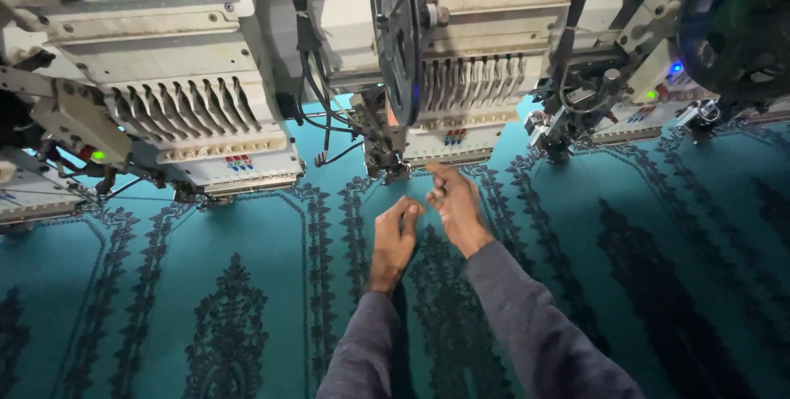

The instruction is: Operating a large multi-head industrial embroidery machine by checking threads and using the control panel

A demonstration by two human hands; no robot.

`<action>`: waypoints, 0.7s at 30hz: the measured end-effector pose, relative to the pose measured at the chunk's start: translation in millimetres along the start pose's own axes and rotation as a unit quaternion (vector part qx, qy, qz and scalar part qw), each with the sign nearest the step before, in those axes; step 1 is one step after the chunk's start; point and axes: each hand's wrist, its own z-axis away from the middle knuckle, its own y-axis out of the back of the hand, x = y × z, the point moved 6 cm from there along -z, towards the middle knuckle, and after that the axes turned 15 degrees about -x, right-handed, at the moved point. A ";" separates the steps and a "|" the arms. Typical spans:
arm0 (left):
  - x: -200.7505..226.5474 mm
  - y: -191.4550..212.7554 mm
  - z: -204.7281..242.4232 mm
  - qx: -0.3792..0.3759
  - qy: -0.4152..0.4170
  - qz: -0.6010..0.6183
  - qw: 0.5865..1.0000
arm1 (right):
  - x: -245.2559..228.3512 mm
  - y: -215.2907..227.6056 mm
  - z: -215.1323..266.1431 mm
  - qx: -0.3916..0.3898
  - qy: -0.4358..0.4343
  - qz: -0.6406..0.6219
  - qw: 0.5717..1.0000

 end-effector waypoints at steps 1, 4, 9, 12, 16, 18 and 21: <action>1.2 0.3 0.5 -0.002 0.005 -0.005 1.000 | -4.2 -7.4 1.5 0.007 -0.018 0.034 0.999; 3.6 0.2 1.9 -0.004 0.008 -0.016 1.000 | -9.3 -19.0 6.3 0.024 -0.042 0.084 0.995; -3.5 -3.9 -4.3 -0.019 0.001 -0.048 0.999 | -5.4 -9.6 -1.0 0.007 -0.035 0.096 0.995; 4.4 -4.2 -3.5 -0.028 0.008 -0.042 0.999 | -4.1 -16.2 -0.2 0.001 -0.013 0.162 0.987; 4.2 -4.9 -3.2 -0.033 0.010 -0.052 0.998 | -4.0 -15.4 0.8 0.108 0.021 0.297 0.948; 6.9 -7.6 -1.8 -0.034 0.011 -0.048 0.998 | -0.3 -10.5 -2.1 0.104 0.039 0.281 0.953; 8.2 -5.7 -0.2 -0.032 0.006 -0.050 0.998 | 0.7 -14.4 -0.7 0.143 0.030 0.275 0.950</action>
